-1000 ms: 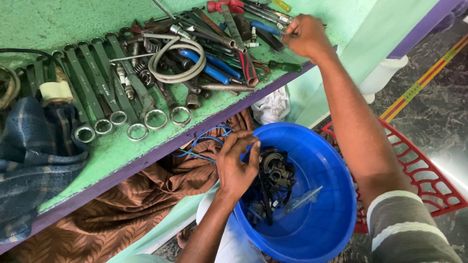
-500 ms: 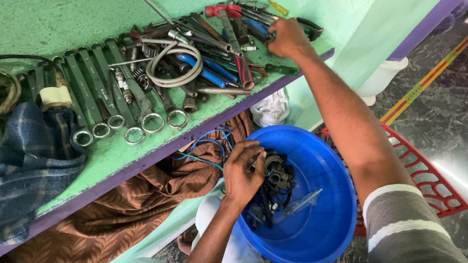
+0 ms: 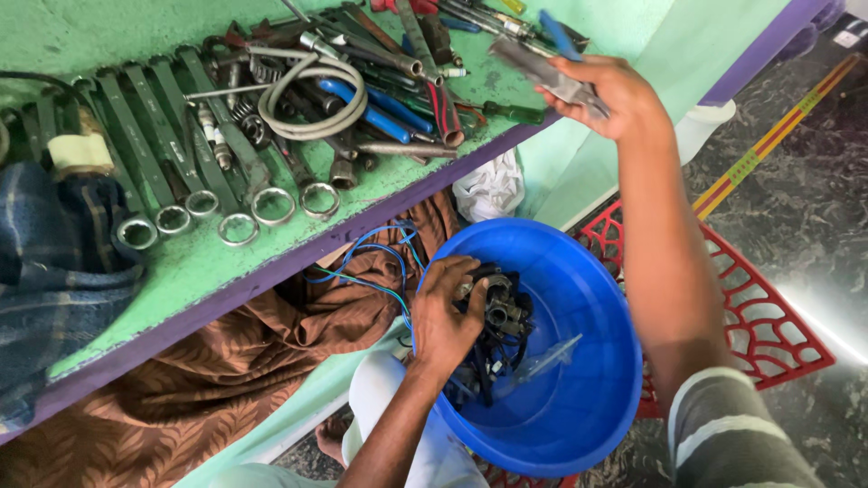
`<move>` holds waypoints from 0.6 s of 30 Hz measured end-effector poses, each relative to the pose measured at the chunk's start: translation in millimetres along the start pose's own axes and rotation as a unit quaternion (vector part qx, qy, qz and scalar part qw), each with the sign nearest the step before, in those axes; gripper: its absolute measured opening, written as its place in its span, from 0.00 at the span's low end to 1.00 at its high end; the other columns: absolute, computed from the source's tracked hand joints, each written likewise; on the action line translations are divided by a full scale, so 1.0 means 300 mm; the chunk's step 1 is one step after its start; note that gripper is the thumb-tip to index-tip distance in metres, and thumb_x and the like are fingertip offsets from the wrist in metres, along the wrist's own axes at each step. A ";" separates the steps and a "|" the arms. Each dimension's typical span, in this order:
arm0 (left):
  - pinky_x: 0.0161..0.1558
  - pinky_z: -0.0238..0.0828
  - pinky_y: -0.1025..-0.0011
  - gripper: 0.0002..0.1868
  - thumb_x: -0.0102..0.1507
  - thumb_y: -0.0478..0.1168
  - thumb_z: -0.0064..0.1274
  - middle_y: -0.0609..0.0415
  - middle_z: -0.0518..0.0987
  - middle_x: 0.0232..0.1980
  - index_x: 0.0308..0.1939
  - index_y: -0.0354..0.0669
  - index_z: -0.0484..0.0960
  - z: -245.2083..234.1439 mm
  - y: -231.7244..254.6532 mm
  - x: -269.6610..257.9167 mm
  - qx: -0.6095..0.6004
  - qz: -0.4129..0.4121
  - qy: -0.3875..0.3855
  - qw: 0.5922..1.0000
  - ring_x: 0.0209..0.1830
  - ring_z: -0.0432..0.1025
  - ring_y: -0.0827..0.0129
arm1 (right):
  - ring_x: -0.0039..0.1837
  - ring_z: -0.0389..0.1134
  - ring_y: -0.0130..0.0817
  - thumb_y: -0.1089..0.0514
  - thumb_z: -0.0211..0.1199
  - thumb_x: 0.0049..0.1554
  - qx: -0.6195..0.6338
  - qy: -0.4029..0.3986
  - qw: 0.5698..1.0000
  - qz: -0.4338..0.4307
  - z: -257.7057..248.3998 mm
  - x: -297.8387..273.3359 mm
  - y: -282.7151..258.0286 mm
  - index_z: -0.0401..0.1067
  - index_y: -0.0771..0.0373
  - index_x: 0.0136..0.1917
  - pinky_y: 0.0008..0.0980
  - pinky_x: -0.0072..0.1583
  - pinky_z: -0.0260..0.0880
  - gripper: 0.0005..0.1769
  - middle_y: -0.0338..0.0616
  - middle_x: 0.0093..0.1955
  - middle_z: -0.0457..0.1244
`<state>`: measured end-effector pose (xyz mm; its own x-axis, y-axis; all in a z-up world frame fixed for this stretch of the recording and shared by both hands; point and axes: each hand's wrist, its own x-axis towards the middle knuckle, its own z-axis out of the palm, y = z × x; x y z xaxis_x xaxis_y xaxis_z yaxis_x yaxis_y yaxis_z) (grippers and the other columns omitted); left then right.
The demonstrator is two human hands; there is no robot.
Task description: The person organizes various mechanical components and tools, handling a carburetor, metal plates, and numerous wrenches while sorting items into a blue basin.
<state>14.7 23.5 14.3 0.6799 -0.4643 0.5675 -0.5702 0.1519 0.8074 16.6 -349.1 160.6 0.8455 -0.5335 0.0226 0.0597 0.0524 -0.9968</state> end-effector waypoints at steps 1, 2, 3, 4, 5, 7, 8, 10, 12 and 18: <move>0.43 0.78 0.68 0.14 0.59 0.34 0.63 0.48 0.81 0.52 0.49 0.38 0.84 0.003 -0.005 -0.004 0.002 -0.002 -0.003 1.000 0.44 0.79 0.61 | 0.51 0.72 0.42 0.58 0.64 0.65 0.040 -0.013 0.999 -0.014 -0.024 -0.052 0.017 0.69 0.74 0.65 0.32 0.49 0.75 0.20 0.61 0.56 0.68; 0.44 0.78 0.68 0.15 0.59 0.34 0.63 0.48 0.82 0.52 0.50 0.38 0.84 0.006 -0.010 -0.004 0.004 -0.002 -0.007 1.000 0.44 0.79 0.60 | 0.51 0.72 0.43 0.59 0.63 0.66 0.081 -0.026 0.996 -0.029 -0.046 -0.105 0.030 0.68 0.74 0.67 0.32 0.50 0.75 0.21 0.62 0.57 0.68; 0.44 0.78 0.68 0.15 0.59 0.34 0.63 0.48 0.82 0.52 0.50 0.38 0.84 0.011 -0.016 -0.003 0.006 -0.003 -0.011 1.000 0.45 0.79 0.60 | 0.52 0.72 0.43 0.59 0.61 0.66 0.121 -0.039 0.991 -0.044 -0.056 -0.150 0.049 0.67 0.74 0.70 0.32 0.51 0.75 0.22 0.64 0.58 0.67; 0.43 0.78 0.68 0.15 0.59 0.35 0.63 0.48 0.82 0.52 0.50 0.38 0.84 0.017 -0.023 -0.007 0.003 -0.030 -0.023 0.999 0.44 0.79 0.61 | 0.53 0.72 0.43 0.59 0.61 0.68 0.142 -0.033 0.987 -0.062 -0.059 -0.198 0.076 0.65 0.72 0.71 0.33 0.52 0.75 0.23 0.63 0.60 0.67; 0.41 0.78 0.68 0.16 0.59 0.35 0.63 0.49 0.82 0.51 0.50 0.39 0.84 0.025 -0.032 -0.008 0.000 -0.057 -0.036 0.998 0.42 0.79 0.62 | 0.54 0.71 0.43 0.59 0.60 0.69 0.162 -0.027 0.983 -0.081 -0.061 -0.250 0.101 0.63 0.70 0.73 0.34 0.53 0.75 0.23 0.63 0.61 0.66; 0.39 0.79 0.68 0.16 0.59 0.36 0.63 0.49 0.82 0.50 0.50 0.40 0.84 0.048 -0.056 -0.012 -0.007 -0.089 -0.054 0.994 0.41 0.80 0.63 | 0.54 0.71 0.44 0.57 0.60 0.68 0.215 -0.026 0.971 -0.098 -0.052 -0.361 0.157 0.62 0.69 0.74 0.35 0.52 0.74 0.25 0.62 0.62 0.65; 0.39 0.79 0.68 0.16 0.58 0.36 0.63 0.49 0.83 0.50 0.50 0.39 0.84 0.066 -0.073 -0.015 -0.013 -0.095 -0.059 0.994 0.42 0.80 0.63 | 0.53 0.71 0.44 0.56 0.60 0.66 0.247 -0.032 0.964 -0.094 -0.033 -0.411 0.202 0.63 0.69 0.74 0.36 0.51 0.74 0.26 0.62 0.63 0.66; 0.40 0.80 0.69 0.16 0.59 0.36 0.62 0.49 0.83 0.50 0.50 0.39 0.84 0.110 -0.116 -0.025 -0.040 -0.126 -0.072 0.989 0.43 0.80 0.65 | 0.52 0.70 0.42 0.58 0.61 0.65 0.278 -0.051 0.957 -0.070 0.002 -0.501 0.299 0.62 0.69 0.74 0.37 0.49 0.74 0.27 0.59 0.65 0.66; 0.41 0.81 0.71 0.16 0.60 0.37 0.61 0.51 0.84 0.51 0.52 0.40 0.83 0.159 -0.170 -0.037 -0.084 -0.175 -0.088 0.977 0.44 0.81 0.68 | 0.52 0.69 0.39 0.60 0.62 0.66 0.280 -0.057 0.958 -0.033 0.052 -0.570 0.424 0.60 0.69 0.72 0.37 0.50 0.73 0.25 0.59 0.67 0.65; 0.51 0.77 0.70 0.18 0.63 0.35 0.58 0.50 0.86 0.49 0.57 0.38 0.81 0.171 -0.338 -0.079 -0.094 -0.205 -0.068 0.972 0.46 0.80 0.68 | 0.52 0.71 0.38 0.64 0.63 0.60 0.253 0.010 0.966 0.059 0.159 -0.660 0.725 0.60 0.70 0.75 0.38 0.52 0.75 0.31 0.55 0.65 0.66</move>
<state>32.7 -25.6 -89.2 0.7581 -0.6278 0.1765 -0.1617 0.0812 0.9835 -112.6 -191.9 -57.1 0.8526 -0.5141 -0.0941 0.2204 0.5170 -0.8271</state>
